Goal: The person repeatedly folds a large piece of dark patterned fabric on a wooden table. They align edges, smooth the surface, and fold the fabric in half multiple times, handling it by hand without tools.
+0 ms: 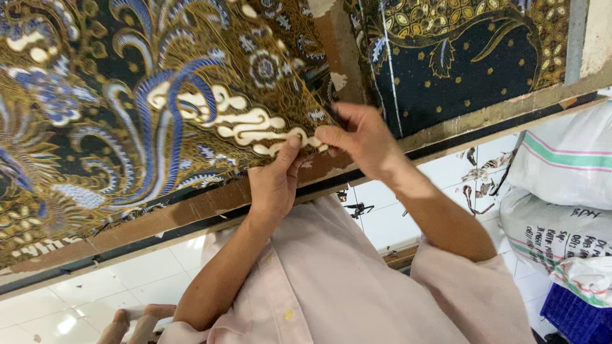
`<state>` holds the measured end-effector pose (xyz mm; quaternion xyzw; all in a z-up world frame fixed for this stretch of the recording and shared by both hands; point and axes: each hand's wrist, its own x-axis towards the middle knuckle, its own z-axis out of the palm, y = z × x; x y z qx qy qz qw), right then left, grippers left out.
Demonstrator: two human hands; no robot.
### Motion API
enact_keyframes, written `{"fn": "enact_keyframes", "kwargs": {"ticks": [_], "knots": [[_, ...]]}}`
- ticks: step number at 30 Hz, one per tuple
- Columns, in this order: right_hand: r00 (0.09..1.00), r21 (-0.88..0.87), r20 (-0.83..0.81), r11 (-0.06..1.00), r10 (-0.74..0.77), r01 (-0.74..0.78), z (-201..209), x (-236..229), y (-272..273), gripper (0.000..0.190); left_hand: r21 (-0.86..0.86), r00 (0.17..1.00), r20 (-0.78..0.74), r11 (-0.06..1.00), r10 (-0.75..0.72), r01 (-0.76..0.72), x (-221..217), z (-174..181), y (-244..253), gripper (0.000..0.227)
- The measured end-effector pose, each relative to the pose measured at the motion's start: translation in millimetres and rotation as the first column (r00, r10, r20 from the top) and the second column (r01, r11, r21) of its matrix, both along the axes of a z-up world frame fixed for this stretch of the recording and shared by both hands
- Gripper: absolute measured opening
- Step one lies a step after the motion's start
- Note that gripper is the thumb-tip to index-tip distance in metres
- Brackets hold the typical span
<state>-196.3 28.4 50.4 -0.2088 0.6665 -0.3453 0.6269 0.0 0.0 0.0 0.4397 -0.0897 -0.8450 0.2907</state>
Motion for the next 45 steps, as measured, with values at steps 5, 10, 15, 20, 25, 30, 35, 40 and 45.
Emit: {"fn": "enact_keyframes", "kwargs": {"ticks": [5,10,15,20,25,30,35,40,45], "knots": [[0.967,-0.114,0.195,0.975,-0.165,0.190,-19,8,24,0.013,0.080,0.999,0.017,0.996,0.043,-0.045,-3,-7,15,0.027],[0.974,-0.143,0.187,0.978,-0.126,0.154,-30,9,32,0.014,0.082,0.999,0.030,0.996,0.039,-0.041,-2,-14,20,0.026],[0.971,-0.157,0.204,0.975,-0.126,0.160,-31,11,36,0.013,-0.031,0.999,-0.014,0.998,0.049,-0.049,-5,-11,24,0.027],[0.987,-0.167,0.123,0.978,-0.104,0.124,-35,13,41,0.013,-0.089,0.999,0.032,0.996,0.014,-0.011,-7,-9,25,0.029],[0.992,-0.191,0.096,0.977,-0.083,0.100,-41,13,44,0.015,-0.120,0.997,0.077,0.993,0.007,0.003,-8,-9,27,0.028],[0.995,-0.195,0.066,0.977,-0.074,0.085,-46,12,49,0.016,-0.174,0.993,0.120,0.984,-0.024,0.045,-8,-7,28,0.025],[0.994,-0.209,0.078,0.974,-0.077,0.092,-48,13,49,0.015,-0.198,0.983,0.176,0.977,-0.044,0.079,-7,-8,28,0.025],[0.989,-0.183,0.085,0.973,-0.124,0.138,-56,16,50,0.013,-0.262,0.964,0.262,0.959,-0.041,0.112,-10,-17,29,0.024],[0.932,-0.238,-0.355,0.971,-0.067,-0.021,-65,27,46,0.017,-0.157,0.917,0.393,0.977,-0.074,0.146,-11,-20,27,0.019]]}}
